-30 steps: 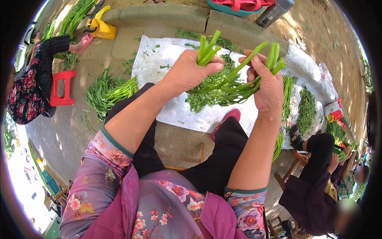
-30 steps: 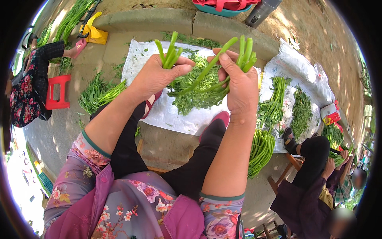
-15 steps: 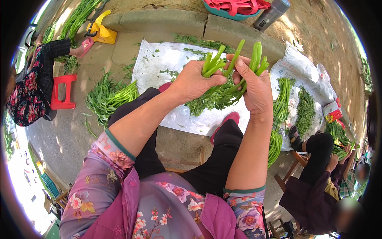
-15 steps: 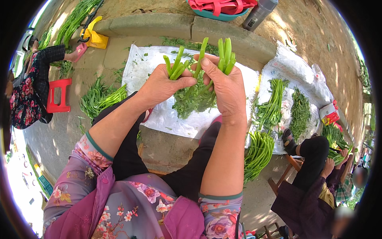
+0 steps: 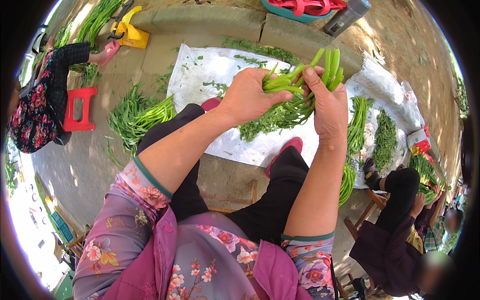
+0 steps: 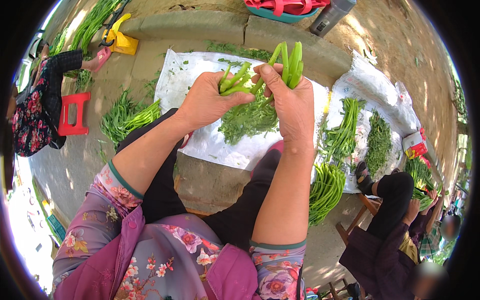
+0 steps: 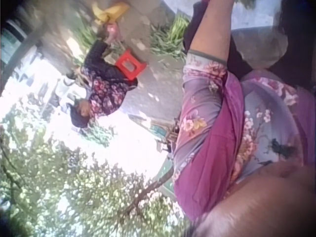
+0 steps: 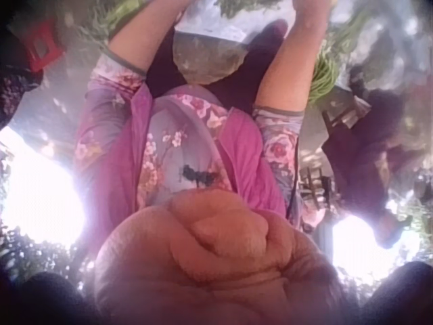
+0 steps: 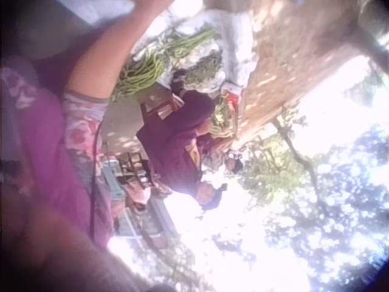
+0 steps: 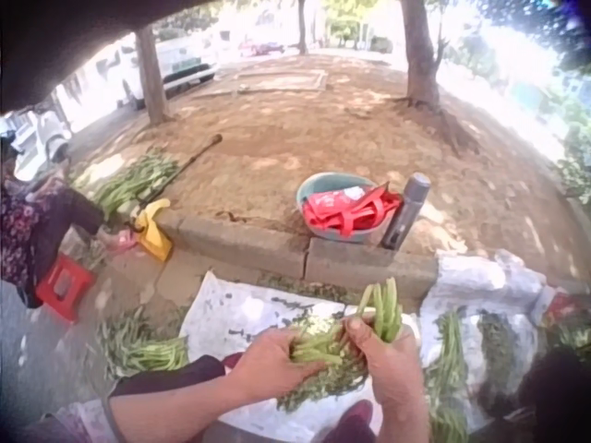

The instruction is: The person picks through a bunch of green leafy vegetables by hand, removing the stems and placing the cleaned pieces onto a white sheet on the ground while seated outdoors.

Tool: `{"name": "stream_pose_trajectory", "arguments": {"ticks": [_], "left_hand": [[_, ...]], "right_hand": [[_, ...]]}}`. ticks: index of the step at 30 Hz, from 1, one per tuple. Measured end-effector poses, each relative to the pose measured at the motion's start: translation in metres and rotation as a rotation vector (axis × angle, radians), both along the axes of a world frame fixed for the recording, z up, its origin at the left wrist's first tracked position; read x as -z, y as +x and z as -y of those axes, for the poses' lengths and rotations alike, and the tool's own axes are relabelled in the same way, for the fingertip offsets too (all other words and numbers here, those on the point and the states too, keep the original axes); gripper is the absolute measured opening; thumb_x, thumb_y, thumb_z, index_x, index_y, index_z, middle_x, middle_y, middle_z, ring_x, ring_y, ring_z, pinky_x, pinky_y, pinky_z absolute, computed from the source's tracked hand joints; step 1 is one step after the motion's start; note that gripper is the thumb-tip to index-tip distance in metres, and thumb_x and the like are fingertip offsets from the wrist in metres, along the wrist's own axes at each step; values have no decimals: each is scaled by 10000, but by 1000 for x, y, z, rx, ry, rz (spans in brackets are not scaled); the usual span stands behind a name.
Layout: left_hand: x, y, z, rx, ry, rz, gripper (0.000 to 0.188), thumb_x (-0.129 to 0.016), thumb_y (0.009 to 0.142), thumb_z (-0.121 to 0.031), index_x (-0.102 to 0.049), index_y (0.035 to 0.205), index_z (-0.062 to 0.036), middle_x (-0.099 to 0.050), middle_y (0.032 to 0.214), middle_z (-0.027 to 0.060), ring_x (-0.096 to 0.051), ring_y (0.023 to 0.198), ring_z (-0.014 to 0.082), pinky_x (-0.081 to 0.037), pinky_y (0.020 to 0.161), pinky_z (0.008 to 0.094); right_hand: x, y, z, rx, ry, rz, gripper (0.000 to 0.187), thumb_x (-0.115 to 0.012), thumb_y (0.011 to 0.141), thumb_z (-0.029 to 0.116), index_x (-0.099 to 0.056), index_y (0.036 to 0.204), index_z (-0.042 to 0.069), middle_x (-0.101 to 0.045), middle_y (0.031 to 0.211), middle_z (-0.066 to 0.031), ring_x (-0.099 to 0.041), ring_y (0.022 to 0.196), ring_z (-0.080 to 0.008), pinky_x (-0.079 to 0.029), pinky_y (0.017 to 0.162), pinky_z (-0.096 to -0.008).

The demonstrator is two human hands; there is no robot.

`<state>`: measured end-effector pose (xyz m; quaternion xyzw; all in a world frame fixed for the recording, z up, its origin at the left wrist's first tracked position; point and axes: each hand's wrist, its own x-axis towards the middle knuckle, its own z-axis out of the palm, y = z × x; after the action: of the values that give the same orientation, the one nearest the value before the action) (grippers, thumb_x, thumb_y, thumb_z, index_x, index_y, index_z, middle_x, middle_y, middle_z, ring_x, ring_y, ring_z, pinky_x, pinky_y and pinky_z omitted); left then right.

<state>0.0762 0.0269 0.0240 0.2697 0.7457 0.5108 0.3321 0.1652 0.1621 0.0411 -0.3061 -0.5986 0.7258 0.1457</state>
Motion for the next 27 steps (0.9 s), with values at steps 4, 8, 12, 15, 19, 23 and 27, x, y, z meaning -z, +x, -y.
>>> {"name": "stream_pose_trajectory", "arguments": {"ticks": [4,8,12,15,19,23,27], "left_hand": [[-1,0,0,57,-67,-211,180,-733,747,-131,-616,806,-9,-553,623,-2,-454,582,77,-409,561,264],[3,-5,1,114,-105,-183,178,-712,770,-135,-606,819,0,-554,624,6,-455,583,87,-414,569,275],[-3,-8,1,113,-53,-60,146,-677,800,-153,-633,834,-19,-586,671,3,-474,609,86,-408,582,263],[0,-14,1,181,31,188,127,-663,802,-152,-644,822,-28,-599,687,-4,-489,610,74,-396,567,248],[0,-26,8,160,-42,217,137,-657,802,-175,-661,844,-44,-619,704,-4,-497,606,53,-384,554,215],[-5,-36,13,111,-27,245,166,-677,797,-198,-661,888,-60,-614,697,-6,-450,563,27,-352,502,190],[-7,-40,14,62,-63,204,178,-691,796,-231,-662,865,-69,-600,689,-17,-388,526,23,-311,480,184]], "right_hand": [[7,-1,-1,-14,103,39,216,-658,835,245,-660,881,34,-628,728,-13,-475,592,-55,-362,535,-196],[12,-2,-1,-38,135,17,193,-652,838,235,-662,865,43,-629,734,-7,-504,615,-61,-378,551,-205],[-5,-2,2,48,35,19,170,-633,851,218,-637,803,56,-660,735,-49,-539,677,-85,-403,615,-218],[6,3,-13,110,21,-90,189,-611,865,246,-630,821,64,-669,759,-62,-551,672,-95,-408,611,-222],[8,10,-27,203,-223,-129,206,-573,892,239,-573,913,34,-661,773,-124,-575,670,-155,-433,638,-267],[12,16,-38,258,-232,-116,219,-564,899,241,-555,942,26,-654,785,-143,-598,710,-207,-459,658,-305],[12,15,-37,292,-262,-151,261,-576,892,240,-545,970,-6,-644,813,-163,-615,740,-245,-496,719,-349]]}}
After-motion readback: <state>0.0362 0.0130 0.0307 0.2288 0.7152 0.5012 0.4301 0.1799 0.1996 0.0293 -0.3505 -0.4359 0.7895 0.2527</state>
